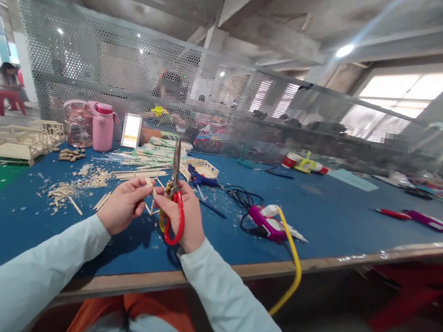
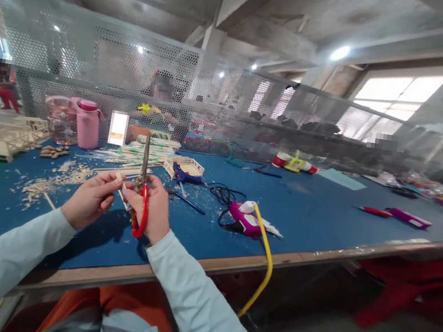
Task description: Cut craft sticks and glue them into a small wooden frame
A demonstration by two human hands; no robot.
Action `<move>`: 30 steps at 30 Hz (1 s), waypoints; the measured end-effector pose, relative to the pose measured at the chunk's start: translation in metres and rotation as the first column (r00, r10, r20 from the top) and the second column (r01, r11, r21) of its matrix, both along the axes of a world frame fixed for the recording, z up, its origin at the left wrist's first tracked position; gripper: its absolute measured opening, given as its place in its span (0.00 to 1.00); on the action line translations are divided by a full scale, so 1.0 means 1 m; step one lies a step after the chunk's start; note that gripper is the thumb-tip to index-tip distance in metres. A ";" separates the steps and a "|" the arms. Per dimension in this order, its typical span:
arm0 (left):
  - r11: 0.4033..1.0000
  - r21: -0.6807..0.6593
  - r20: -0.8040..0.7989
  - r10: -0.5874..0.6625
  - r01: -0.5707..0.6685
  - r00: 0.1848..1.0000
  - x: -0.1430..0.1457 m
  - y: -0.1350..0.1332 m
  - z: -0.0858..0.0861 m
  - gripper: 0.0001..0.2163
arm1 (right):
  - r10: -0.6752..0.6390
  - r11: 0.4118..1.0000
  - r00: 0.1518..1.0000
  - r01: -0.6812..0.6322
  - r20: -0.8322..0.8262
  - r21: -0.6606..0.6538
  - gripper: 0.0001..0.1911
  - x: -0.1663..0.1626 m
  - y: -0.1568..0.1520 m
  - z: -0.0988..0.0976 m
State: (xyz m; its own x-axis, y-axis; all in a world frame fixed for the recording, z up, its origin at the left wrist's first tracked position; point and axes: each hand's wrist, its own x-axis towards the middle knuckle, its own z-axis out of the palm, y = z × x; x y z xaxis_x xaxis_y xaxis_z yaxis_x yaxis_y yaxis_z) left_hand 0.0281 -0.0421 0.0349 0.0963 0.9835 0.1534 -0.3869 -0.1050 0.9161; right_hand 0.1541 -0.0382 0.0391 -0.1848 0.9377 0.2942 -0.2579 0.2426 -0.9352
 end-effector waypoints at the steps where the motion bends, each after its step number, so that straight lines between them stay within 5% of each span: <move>1: 1.000 0.003 0.010 0.005 -0.005 1.000 0.000 0.000 0.000 0.14 | -0.022 1.000 0.999 0.022 -0.026 0.002 0.22 -0.004 0.000 -0.001; 14: 0.998 -0.018 0.061 0.065 -0.064 0.996 0.009 -0.006 0.001 0.14 | -0.245 0.967 0.966 0.250 -0.083 0.055 0.22 -0.014 -0.006 -0.004; 21: 0.988 0.141 -0.181 0.082 -0.056 0.980 -0.004 -0.008 0.004 0.16 | -0.091 0.989 0.995 0.086 0.041 0.122 0.21 0.011 0.000 0.005; 24: 0.916 0.377 -0.410 0.296 -0.135 0.863 -0.011 -0.005 0.007 0.17 | 0.005 0.981 0.965 -0.054 0.260 0.184 0.19 0.027 0.005 0.013; 26: 0.876 0.480 -0.588 0.363 -0.049 0.723 -0.013 -0.004 0.006 0.15 | 0.027 0.965 0.899 -0.136 0.437 0.222 0.18 0.035 0.010 0.017; 30: 0.895 0.390 -0.825 0.234 0.218 0.514 -0.013 -0.002 0.003 0.14 | -0.018 0.916 0.730 -0.262 0.683 0.304 0.17 0.042 0.017 0.022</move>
State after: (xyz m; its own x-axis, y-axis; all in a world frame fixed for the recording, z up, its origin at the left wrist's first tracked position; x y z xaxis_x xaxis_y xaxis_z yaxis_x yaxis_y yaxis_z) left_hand 0.0148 -0.0443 0.0377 0.3914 0.8441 0.3665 0.5378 -0.5330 0.6532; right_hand 0.1956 -0.0211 0.0610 -0.5664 0.7443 0.3539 0.3387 0.6017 -0.7234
